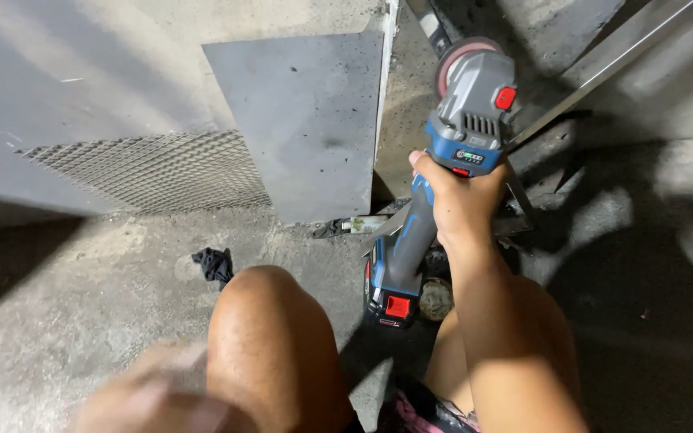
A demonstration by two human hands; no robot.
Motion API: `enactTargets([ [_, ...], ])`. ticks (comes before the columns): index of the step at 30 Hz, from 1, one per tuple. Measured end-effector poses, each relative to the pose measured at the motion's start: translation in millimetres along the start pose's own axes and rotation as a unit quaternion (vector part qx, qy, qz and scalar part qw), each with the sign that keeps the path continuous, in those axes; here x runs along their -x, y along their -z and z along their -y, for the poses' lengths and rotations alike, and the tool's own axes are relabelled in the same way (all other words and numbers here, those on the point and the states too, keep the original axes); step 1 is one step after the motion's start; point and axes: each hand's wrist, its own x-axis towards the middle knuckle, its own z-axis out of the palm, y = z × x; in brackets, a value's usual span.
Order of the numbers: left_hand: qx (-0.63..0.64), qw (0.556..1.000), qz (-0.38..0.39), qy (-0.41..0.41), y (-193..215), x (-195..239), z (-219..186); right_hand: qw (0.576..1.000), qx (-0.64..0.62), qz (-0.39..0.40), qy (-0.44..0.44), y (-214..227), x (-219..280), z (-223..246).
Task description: The person grinds the edges of a triangular metal frame with a cordless angle grinder to smooth welds and surfaces.
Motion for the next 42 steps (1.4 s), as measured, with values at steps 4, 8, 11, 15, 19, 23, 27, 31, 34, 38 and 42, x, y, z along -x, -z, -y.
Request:
enactTargets([
  [4, -0.091, 0.911, 0.403, 0.011, -81.6, -64.3, 75.3, 0.999, 0.023, 0.036, -0.001, 2.7, 0.7, 4.2],
  [8, -0.153, 0.836, 0.520, 0.081, -131.8, -70.2, 104.7, 1.000, 0.022, 0.002, -0.011, -5.7, 1.3, -2.8],
  [11, -0.171, 0.765, 0.596, 0.174, -160.0, -64.5, 124.5, 1.000, 0.019, 0.009, -0.016, -5.1, 2.6, -1.9],
  [15, -0.042, 0.799, 0.553, 0.231, -170.5, -51.3, 132.2, 1.000, 0.019, -0.005, -0.004, -4.6, 5.0, 0.6],
  [19, -0.002, 0.836, 0.484, 0.258, -169.9, -46.5, 124.1, 1.000, 0.014, 0.019, -0.005, -6.7, 7.1, 17.4],
  [23, 0.005, 0.855, 0.454, 0.249, -169.2, -54.9, 105.6, 0.999, 0.008, 0.033, 0.015, -8.5, 3.0, 16.7],
  [27, -0.036, 0.839, 0.468, 0.275, -172.3, -51.6, 109.6, 0.999, -0.010, 0.033, 0.035, -6.8, 3.3, 9.6],
  [31, -0.067, 0.826, 0.477, 0.292, -174.9, -43.1, 111.8, 0.999, 0.004, 0.025, 0.037, -1.3, 8.4, 4.0],
  [34, -0.047, 0.826, 0.475, 0.298, -176.0, -42.8, 106.2, 0.999, 0.012, 0.018, 0.032, 0.9, 7.7, 4.7],
  [38, -0.033, 0.834, 0.460, 0.303, -178.7, -44.0, 98.1, 0.999, 0.003, 0.030, 0.028, 3.4, 0.8, 2.6],
  [42, -0.024, 0.846, 0.433, 0.309, -181.3, -45.6, 98.9, 0.997, 0.005, 0.062, 0.053, 0.1, -0.7, 13.5],
])
